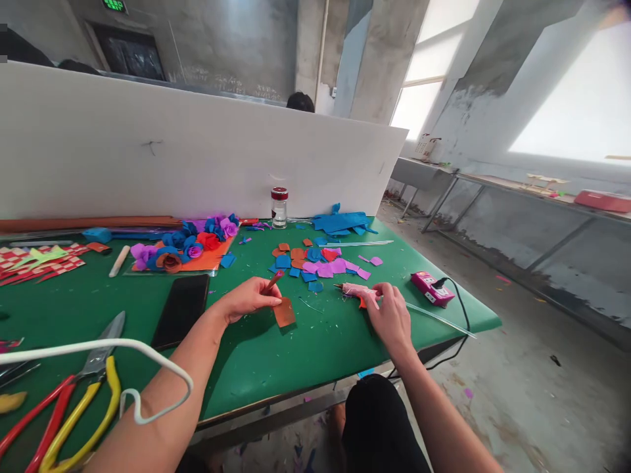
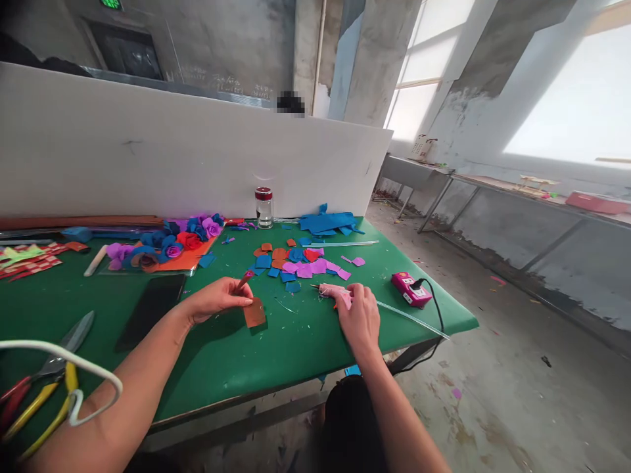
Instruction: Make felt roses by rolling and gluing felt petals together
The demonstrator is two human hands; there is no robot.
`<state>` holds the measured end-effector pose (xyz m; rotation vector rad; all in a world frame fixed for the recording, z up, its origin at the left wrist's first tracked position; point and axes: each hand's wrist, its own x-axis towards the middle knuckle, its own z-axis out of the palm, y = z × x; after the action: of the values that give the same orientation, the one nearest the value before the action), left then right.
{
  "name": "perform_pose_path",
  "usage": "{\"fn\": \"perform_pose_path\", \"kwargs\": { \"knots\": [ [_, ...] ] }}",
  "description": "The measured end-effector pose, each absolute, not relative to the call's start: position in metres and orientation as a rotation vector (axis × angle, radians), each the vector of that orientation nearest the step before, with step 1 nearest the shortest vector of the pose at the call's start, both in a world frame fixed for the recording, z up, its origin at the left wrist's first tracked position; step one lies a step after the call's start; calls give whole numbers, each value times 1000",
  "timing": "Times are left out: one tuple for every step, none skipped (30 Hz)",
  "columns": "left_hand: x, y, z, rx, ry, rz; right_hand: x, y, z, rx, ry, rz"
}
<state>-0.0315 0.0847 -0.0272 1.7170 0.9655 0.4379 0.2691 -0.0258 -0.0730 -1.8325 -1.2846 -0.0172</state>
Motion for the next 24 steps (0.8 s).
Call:
{"fn": "perform_pose_path", "kwargs": {
  "knots": [
    [-34, 85, -25, 1715, 960, 468, 256, -22, -68, -1737, -1318, 82],
    [-36, 85, -23, 1715, 961, 497, 240, -17, -63, -1623, -1376, 259],
    [-38, 85, -21, 1716, 967, 522, 224, -10, -59, -1507, -1441, 482],
    [-40, 85, -19, 1716, 979, 543, 208, -3, -55, -1395, -1467, 690],
    [-41, 85, -18, 1718, 991, 562, 193, 5, -52, -1315, -1463, 858],
    [-42, 86, -17, 1722, 1000, 576, 179, 13, -50, -1261, -1469, 976],
    [-43, 86, -16, 1728, 1007, 586, 168, 21, -48, -1233, -1480, 1045],
    [-44, 86, -16, 1736, 1014, 596, 159, 27, -47, -1222, -1505, 1085],
    [-45, 87, -16, 1747, 1022, 610, 153, 32, -46, -1217, -1544, 1101],
    [-47, 89, -17, 1758, 1035, 633, 150, 37, -45, -1214, -1597, 1090],
    [-48, 90, -17, 1772, 1056, 666, 150, 39, -44, -1215, -1661, 1059],
    [-51, 92, -17, 1788, 1094, 705, 152, 41, -44, -1232, -1720, 1004],
    [-53, 95, -18, 1806, 1156, 747, 155, 43, -43, -1276, -1755, 918],
    [-56, 97, -18, 1828, 1235, 787, 159, 45, -43, -1349, -1756, 801],
    [-59, 99, -18, 1851, 1311, 821, 163, 47, -43, -1432, -1721, 669],
    [-61, 101, -18, 1873, 1366, 842, 166, 51, -42, -1502, -1662, 552],
    [-63, 102, -19, 1889, 1392, 849, 168, 56, -42, -1536, -1597, 484],
    [-64, 103, -18, 1892, 1391, 850, 167, 61, -42, -1530, -1545, 483],
    [-65, 103, -18, 1880, 1373, 850, 165, 67, -42, -1485, -1522, 558],
    [-65, 102, -17, 1854, 1348, 850, 160, 72, -41, -1422, -1513, 681],
    [-65, 101, -16, 1822, 1326, 852, 155, 77, -40, -1355, -1514, 813],
    [-65, 100, -14, 1793, 1306, 859, 149, 80, -38, -1296, -1530, 922],
    [-65, 99, -13, 1771, 1280, 868, 142, 83, -37, -1247, -1559, 1003],
    [-65, 97, -11, 1759, 1250, 873, 137, 84, -35, -1206, -1594, 1067]
  ]
}}
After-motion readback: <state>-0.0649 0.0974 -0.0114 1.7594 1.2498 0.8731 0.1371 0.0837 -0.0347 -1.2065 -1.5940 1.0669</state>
